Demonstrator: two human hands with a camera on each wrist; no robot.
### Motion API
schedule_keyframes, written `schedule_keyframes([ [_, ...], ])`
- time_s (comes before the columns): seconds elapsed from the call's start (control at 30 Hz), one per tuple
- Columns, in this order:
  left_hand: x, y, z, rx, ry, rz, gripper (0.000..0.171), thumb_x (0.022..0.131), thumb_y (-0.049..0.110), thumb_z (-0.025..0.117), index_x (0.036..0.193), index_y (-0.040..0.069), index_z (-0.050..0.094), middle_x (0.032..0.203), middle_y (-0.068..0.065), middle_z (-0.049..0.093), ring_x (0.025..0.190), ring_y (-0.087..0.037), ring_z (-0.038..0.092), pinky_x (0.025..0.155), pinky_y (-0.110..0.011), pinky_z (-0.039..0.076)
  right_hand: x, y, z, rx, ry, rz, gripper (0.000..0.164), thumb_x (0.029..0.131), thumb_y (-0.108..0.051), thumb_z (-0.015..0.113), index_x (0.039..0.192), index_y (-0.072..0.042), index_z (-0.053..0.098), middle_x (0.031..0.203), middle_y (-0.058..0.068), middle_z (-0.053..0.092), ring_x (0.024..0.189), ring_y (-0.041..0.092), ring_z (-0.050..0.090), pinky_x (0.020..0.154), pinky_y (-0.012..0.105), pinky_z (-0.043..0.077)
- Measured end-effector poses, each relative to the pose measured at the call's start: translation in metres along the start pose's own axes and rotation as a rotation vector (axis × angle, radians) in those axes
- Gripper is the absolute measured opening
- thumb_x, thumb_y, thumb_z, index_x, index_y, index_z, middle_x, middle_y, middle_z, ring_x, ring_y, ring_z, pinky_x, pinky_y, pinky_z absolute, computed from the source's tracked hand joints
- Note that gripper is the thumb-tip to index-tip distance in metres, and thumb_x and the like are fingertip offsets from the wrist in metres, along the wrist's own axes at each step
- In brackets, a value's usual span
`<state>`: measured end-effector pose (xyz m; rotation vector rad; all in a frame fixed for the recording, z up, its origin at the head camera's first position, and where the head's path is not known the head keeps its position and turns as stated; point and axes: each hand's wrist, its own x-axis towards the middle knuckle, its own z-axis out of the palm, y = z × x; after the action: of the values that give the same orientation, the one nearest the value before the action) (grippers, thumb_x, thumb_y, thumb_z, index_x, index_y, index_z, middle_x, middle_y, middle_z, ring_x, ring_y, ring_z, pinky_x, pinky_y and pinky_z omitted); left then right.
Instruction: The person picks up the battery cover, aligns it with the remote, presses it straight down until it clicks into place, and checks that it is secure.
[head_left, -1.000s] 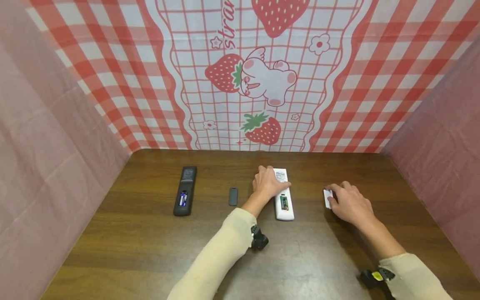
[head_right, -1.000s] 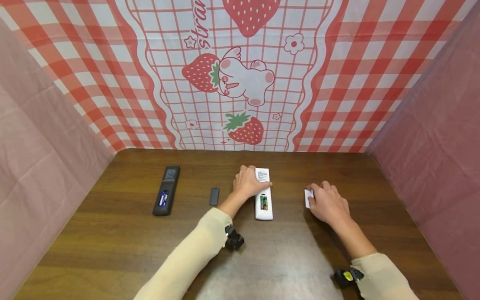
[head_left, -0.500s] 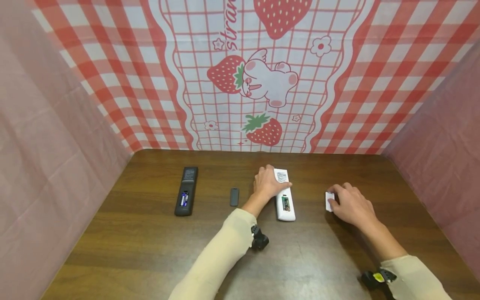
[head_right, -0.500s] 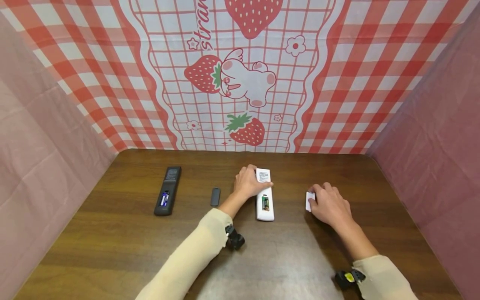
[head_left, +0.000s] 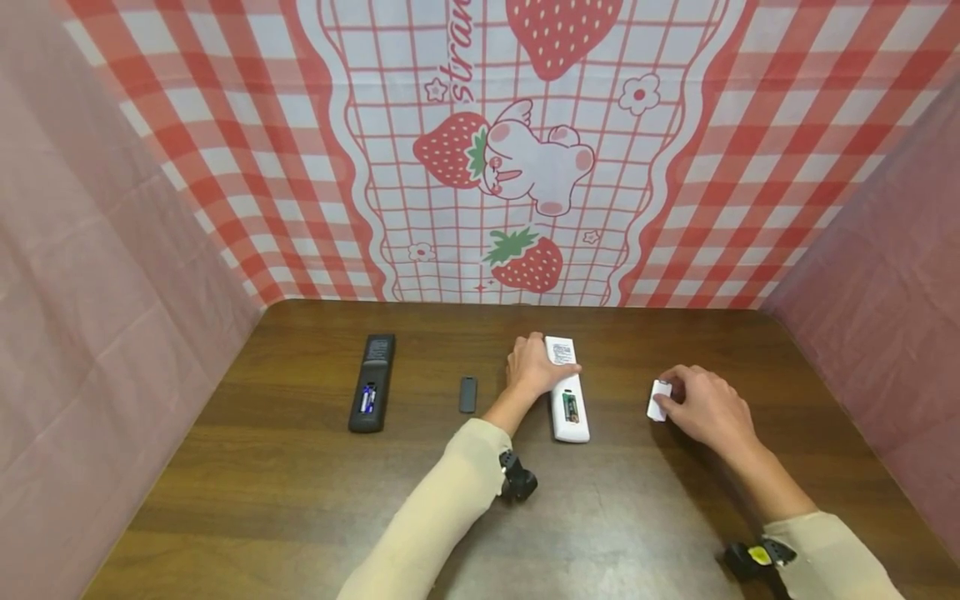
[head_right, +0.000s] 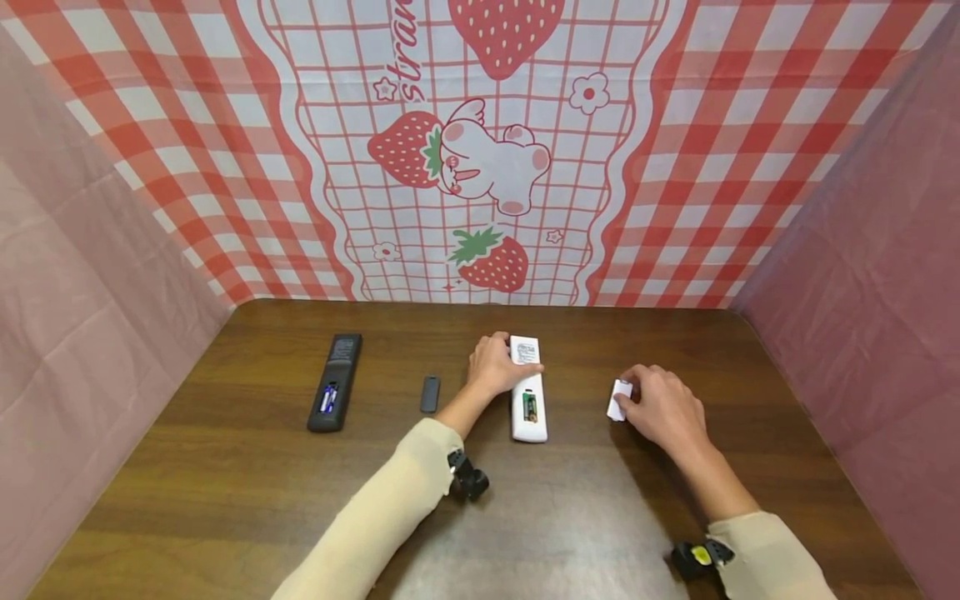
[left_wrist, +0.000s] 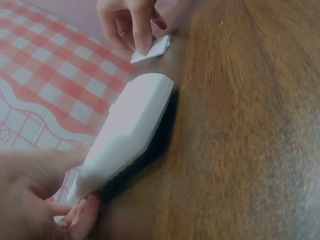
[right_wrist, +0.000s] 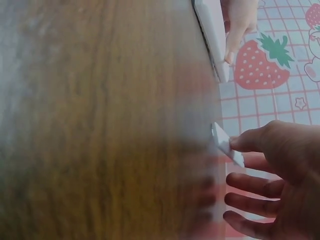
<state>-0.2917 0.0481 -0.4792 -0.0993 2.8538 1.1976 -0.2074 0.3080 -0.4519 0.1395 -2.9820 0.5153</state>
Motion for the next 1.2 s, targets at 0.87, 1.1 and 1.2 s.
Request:
schedule_keyframes([
  [0.87, 0.02, -0.019, 0.013, -0.054, -0.036, 0.0, 0.086, 0.082, 0.042, 0.103, 0.153, 0.015, 0.062, 0.121, -0.008, 0.081, 0.111, -0.027, 0.072, 0.1, -0.04, 0.062, -0.002, 0.003, 0.005, 0.089, 0.159, 0.032, 0.026, 0.094, -0.026, 0.089, 0.109, -0.006, 0.085, 0.091, 0.013, 0.082, 0.077, 0.024, 0.07, 0.058, 0.031, 0.042],
  [1.1, 0.019, -0.017, 0.009, -0.063, -0.041, -0.013, 0.089, 0.084, 0.04, 0.102, 0.159, 0.015, 0.059, 0.126, -0.009, 0.082, 0.117, -0.031, 0.073, 0.104, -0.043, 0.062, 0.0, 0.002, 0.006, 0.11, 0.21, -0.004, 0.02, 0.093, -0.022, 0.089, 0.106, -0.007, 0.086, 0.089, 0.013, 0.085, 0.079, 0.026, 0.075, 0.062, 0.032, 0.045],
  [1.2, 0.019, -0.017, 0.007, -0.08, -0.041, -0.017, 0.09, 0.086, 0.038, 0.1, 0.161, 0.013, 0.058, 0.132, -0.012, 0.08, 0.126, -0.035, 0.072, 0.113, -0.047, 0.06, 0.0, 0.002, 0.005, 0.122, 0.212, -0.016, 0.02, 0.092, -0.019, 0.09, 0.106, -0.005, 0.086, 0.09, 0.015, 0.085, 0.081, 0.03, 0.078, 0.064, 0.032, 0.047],
])
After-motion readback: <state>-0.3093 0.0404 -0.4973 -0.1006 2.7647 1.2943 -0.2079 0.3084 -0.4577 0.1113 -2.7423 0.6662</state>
